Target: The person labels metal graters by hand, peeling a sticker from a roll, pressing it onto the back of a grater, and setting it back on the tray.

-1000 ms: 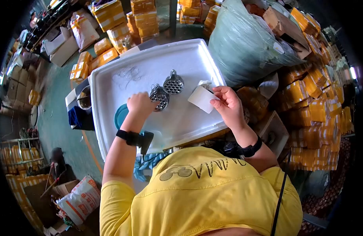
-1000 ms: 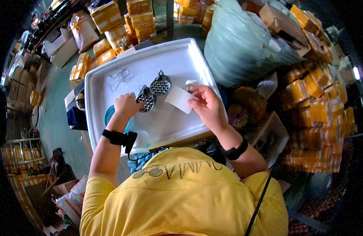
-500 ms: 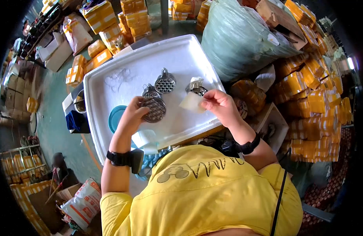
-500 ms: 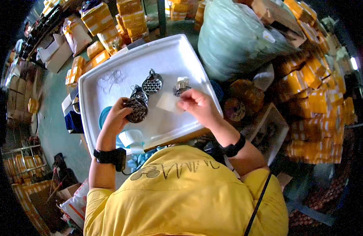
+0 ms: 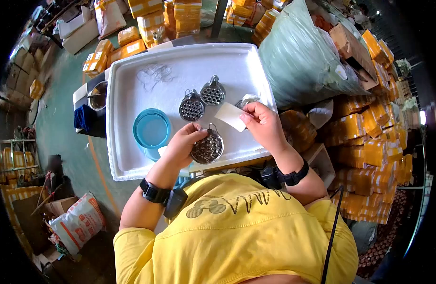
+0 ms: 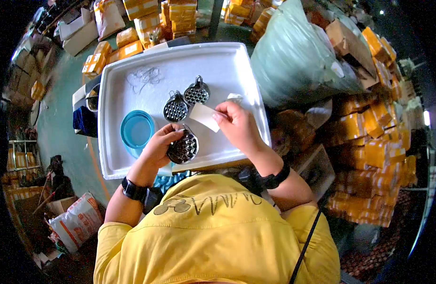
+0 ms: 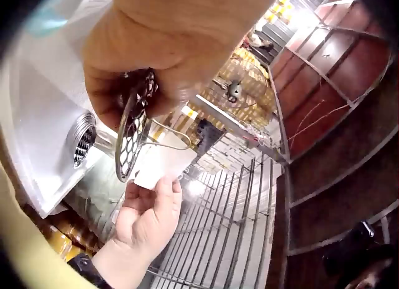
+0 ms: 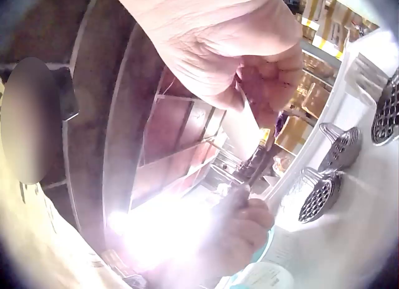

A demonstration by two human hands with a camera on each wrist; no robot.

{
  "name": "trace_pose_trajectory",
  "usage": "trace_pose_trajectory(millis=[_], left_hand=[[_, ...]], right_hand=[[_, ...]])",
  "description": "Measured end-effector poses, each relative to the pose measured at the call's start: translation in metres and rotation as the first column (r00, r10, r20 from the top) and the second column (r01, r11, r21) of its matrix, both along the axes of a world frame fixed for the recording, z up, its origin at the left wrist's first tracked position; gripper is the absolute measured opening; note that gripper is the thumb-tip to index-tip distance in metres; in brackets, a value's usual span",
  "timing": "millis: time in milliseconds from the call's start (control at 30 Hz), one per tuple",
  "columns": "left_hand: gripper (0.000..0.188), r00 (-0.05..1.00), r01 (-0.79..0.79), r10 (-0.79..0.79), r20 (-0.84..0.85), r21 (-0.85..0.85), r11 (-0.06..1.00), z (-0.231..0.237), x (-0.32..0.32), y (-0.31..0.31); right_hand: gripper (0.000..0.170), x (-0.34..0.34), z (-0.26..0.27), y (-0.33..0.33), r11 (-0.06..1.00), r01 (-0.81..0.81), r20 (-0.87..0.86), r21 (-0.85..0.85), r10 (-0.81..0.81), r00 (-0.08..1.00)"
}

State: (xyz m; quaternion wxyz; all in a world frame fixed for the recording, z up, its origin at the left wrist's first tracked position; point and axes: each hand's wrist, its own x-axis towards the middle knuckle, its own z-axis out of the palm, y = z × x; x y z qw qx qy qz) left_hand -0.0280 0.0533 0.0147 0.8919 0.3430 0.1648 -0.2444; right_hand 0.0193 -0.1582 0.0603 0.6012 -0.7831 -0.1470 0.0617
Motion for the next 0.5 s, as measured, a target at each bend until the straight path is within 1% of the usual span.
trace_pose_trajectory(millis=[33, 100, 133, 233, 267, 367, 500], left_hand=[[0.010, 1.000, -0.012, 0.012, -0.008, -0.005, 1.000, -0.002, -0.001, -0.001], [0.011, 1.000, -0.006, 0.006, -0.016, -0.001, 1.000, 0.000, -0.001, -0.004], [0.011, 1.000, -0.002, 0.002, -0.019, 0.001, 1.000, 0.002, -0.001, -0.006], [0.018, 0.998, 0.053, -0.053, -0.034, -0.003, 0.999, 0.010, -0.002, -0.007], [0.022, 0.997, 0.070, -0.070, -0.024, -0.011, 0.998, 0.007, -0.001, -0.008], [0.024, 0.993, 0.113, -0.114, -0.028, -0.025, 0.993, 0.007, -0.001, -0.008], [0.023, 0.990, 0.143, -0.143, -0.001, -0.012, 0.990, 0.010, -0.001, -0.008]], right_hand=[[0.012, 0.001, 0.002, 0.000, 0.997, -0.026, 0.038, -0.075, 0.029, 0.999], [0.015, -0.002, 0.011, 0.003, 0.962, -0.056, 0.007, -0.266, 0.060, 0.998], [0.015, -0.003, 0.013, 0.004, 0.967, -0.093, -0.038, -0.239, 0.087, 0.996], [0.014, -0.005, 0.016, 0.010, 0.988, -0.109, -0.101, -0.106, 0.098, 0.990], [0.014, -0.006, 0.020, 0.010, 0.983, -0.131, -0.106, -0.128, 0.118, 0.987], [0.014, -0.005, 0.018, 0.009, 0.973, -0.173, -0.095, -0.152, 0.160, 0.982], [0.014, -0.006, 0.023, 0.009, 0.961, -0.218, -0.170, -0.169, 0.189, 0.967]])
